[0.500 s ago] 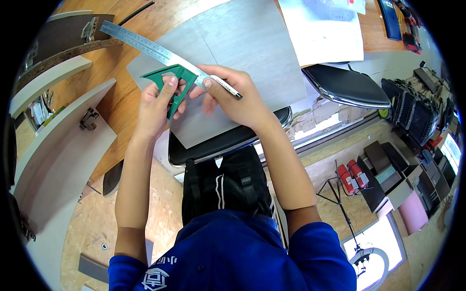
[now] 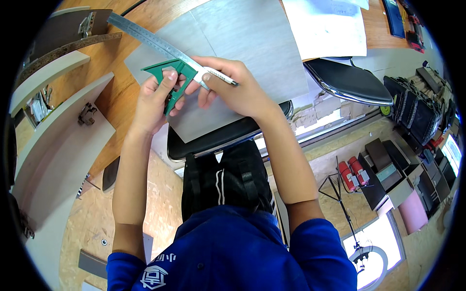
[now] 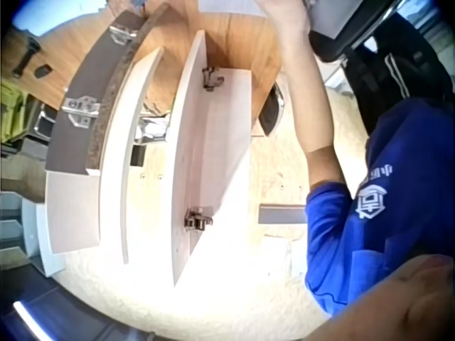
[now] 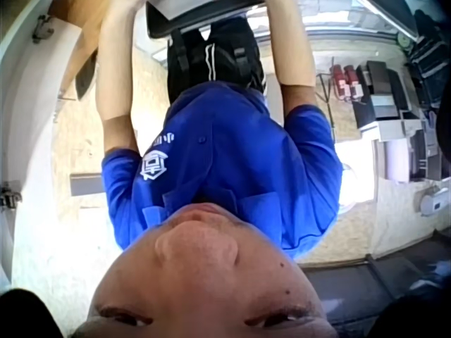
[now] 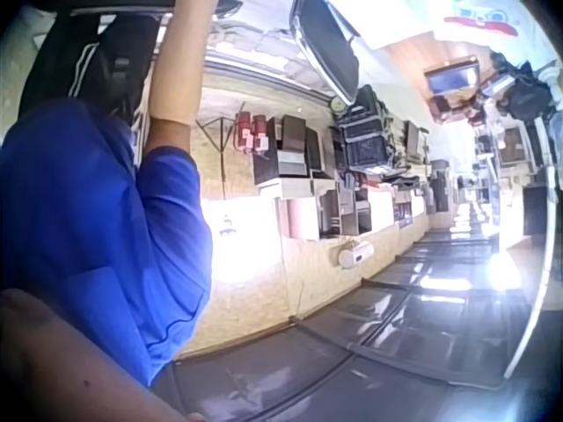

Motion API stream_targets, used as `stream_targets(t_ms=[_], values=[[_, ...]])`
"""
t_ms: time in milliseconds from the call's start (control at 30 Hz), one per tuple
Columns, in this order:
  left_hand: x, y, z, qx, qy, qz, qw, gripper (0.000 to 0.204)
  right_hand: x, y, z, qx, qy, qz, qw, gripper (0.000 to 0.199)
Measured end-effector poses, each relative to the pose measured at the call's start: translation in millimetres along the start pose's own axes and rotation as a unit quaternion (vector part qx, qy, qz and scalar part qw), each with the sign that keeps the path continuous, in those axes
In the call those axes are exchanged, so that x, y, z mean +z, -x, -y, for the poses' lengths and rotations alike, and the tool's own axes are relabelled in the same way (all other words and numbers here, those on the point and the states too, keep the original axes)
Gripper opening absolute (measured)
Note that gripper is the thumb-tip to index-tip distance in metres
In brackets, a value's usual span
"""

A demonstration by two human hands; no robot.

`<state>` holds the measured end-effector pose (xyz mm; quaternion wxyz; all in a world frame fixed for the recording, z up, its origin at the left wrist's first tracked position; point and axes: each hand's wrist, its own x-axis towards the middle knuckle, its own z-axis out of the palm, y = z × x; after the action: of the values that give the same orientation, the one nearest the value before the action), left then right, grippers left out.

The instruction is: The person uses a metal ruler and a green speed square to measure and mark lines on a large grey sheet of material. They repeatedly position the tools, draw straight lines with a white pen, and adjust the layout to create a grid pattern on the surface.

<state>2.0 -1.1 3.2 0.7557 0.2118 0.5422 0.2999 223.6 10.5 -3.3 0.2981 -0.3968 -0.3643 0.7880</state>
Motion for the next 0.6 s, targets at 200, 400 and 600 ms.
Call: stream_targets(t_ms=[200,400,600], values=[[-1.8,0.8,0.2,-0.009,0.006,0.007,1.0,0.033,-2.2,0.6,1.6,-0.011,0.02,0.034,0.999,0.047],[-6.3,-2.2,0.5,-0.004,-0.001,0.016,1.0,0.033,2.5,-1.5,3.9,-0.01,0.028,0.028,0.999,0.047],[-9.2,-1.9,5.4,-0.009,-0.003,0.009,1.0,0.041,2.5,-2.0,5.2,0.003,0.035,0.037,0.999,0.049]])
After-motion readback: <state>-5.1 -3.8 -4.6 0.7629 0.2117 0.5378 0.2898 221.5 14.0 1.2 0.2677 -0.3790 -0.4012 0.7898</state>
